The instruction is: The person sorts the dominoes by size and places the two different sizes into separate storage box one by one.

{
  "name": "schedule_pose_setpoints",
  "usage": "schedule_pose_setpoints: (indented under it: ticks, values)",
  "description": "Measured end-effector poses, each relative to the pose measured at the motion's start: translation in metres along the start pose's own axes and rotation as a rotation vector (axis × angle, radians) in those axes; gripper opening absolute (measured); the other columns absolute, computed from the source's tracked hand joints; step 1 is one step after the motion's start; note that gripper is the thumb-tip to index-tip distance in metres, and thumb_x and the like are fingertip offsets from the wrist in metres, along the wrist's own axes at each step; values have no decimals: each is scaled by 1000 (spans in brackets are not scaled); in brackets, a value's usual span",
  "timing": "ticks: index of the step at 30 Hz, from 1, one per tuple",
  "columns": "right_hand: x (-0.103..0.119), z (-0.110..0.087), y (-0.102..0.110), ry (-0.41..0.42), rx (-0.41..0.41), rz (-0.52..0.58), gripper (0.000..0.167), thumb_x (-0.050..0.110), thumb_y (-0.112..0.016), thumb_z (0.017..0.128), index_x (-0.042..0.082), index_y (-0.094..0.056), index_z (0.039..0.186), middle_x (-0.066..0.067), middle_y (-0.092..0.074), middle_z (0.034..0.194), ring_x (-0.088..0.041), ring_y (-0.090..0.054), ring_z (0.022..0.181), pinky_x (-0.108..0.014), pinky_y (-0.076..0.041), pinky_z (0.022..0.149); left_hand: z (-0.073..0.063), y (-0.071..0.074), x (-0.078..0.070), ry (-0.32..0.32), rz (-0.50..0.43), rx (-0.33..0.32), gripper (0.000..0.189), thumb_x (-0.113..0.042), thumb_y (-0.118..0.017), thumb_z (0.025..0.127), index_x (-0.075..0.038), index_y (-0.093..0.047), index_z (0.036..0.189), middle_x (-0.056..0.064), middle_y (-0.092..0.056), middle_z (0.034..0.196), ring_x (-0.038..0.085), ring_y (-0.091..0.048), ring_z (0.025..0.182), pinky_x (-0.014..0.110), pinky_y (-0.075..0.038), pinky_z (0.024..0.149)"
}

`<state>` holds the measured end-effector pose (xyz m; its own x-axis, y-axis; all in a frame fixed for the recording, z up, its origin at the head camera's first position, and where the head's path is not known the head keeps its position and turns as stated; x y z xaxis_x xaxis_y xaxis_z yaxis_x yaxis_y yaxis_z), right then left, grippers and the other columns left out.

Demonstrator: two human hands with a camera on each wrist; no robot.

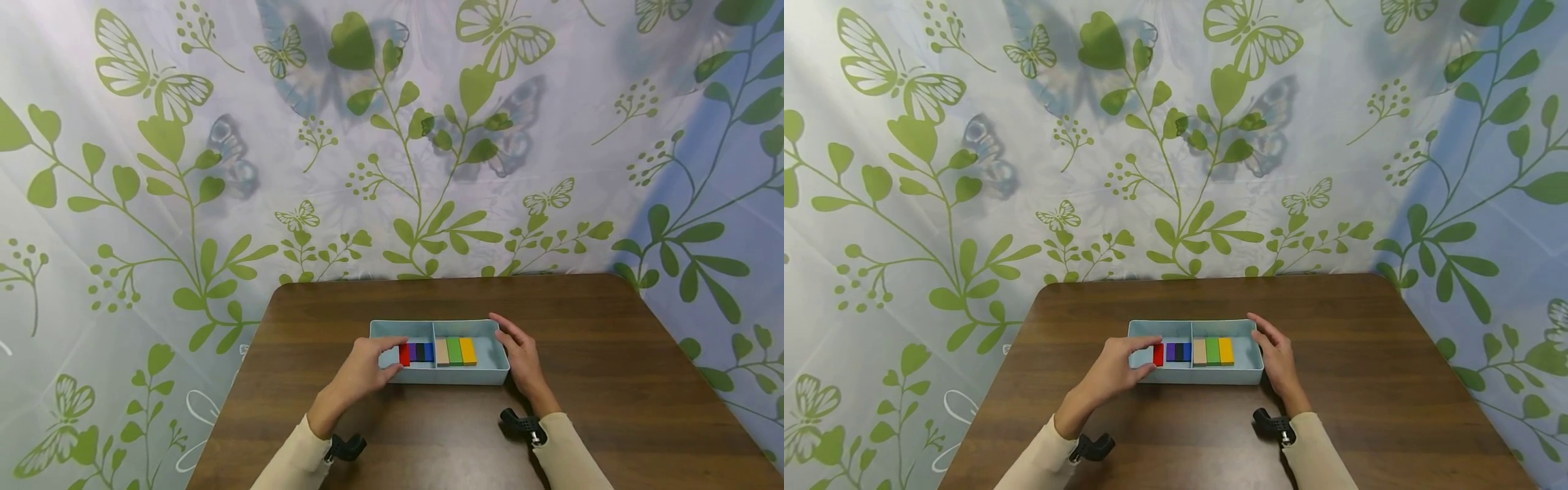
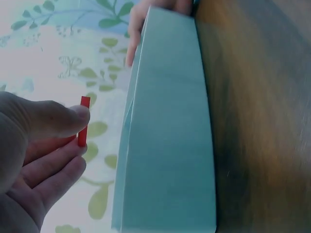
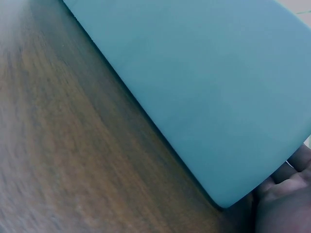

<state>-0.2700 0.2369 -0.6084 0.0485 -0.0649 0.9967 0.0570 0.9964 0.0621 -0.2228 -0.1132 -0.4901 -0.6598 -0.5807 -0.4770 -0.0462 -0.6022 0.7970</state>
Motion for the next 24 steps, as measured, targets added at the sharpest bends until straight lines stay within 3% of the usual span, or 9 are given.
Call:
schedule_pose_setpoints:
  ticks: [7, 11, 15, 20, 24]
  values:
    - [0, -1, 1, -15, -4, 1, 45, 29, -52, 117, 15, -58, 160, -6, -49, 171, -23, -38, 160, -7, -33, 114, 5, 5, 19, -20, 27, 43, 50, -4, -90, 89, -2, -75, 136, 13, -81, 128, 27, -79, 116, 45, -64, 100]
    - [0, -1, 1, -17, 1, -1, 46, 28, -51, 118, 14, -57, 161, -7, -48, 172, -24, -38, 161, -33, -30, 132, 11, 1, 29, -19, 52, 85, 47, -5, -89, 90, -2, -76, 135, 13, -81, 127, 27, -79, 116, 45, -64, 100]
    - [1, -2, 0, -7, 2, 6, 46, 26, -51, 118, 12, -56, 161, -10, -48, 172, -26, -37, 161, -57, -23, 136, 19, -3, 36, -12, 71, 129, 45, -7, -88, 92, -1, -76, 134, 13, -81, 127, 27, -79, 117, 46, -64, 101]
    - [2, -1, -1, -1, -8, 5, 45, 26, -52, 117, 12, -58, 160, -10, -49, 171, -27, -38, 160, -60, -22, 136, 30, -11, 44, 9, 54, 200, 45, -7, -86, 94, 2, -74, 136, 15, -80, 130, 29, -78, 119, 47, -62, 105]
    - [2, 0, -1, 3, -11, -5, 45, 27, -52, 117, 13, -58, 160, -9, -50, 170, -26, -39, 159, -55, -24, 136, 37, -17, 50, 26, 51, 258, 45, -4, -85, 93, 2, -73, 137, 15, -80, 127, 29, -78, 118, 49, -61, 107]
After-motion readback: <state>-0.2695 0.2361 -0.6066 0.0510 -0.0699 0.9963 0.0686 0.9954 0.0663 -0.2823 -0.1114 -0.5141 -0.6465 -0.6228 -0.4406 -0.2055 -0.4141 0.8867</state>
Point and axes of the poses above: each hand's wrist, its own z-axis towards the middle knuckle, its own y-axis out of the back of the hand, x = y × z, the point moved 2 cm from there along z, towards the middle knuckle
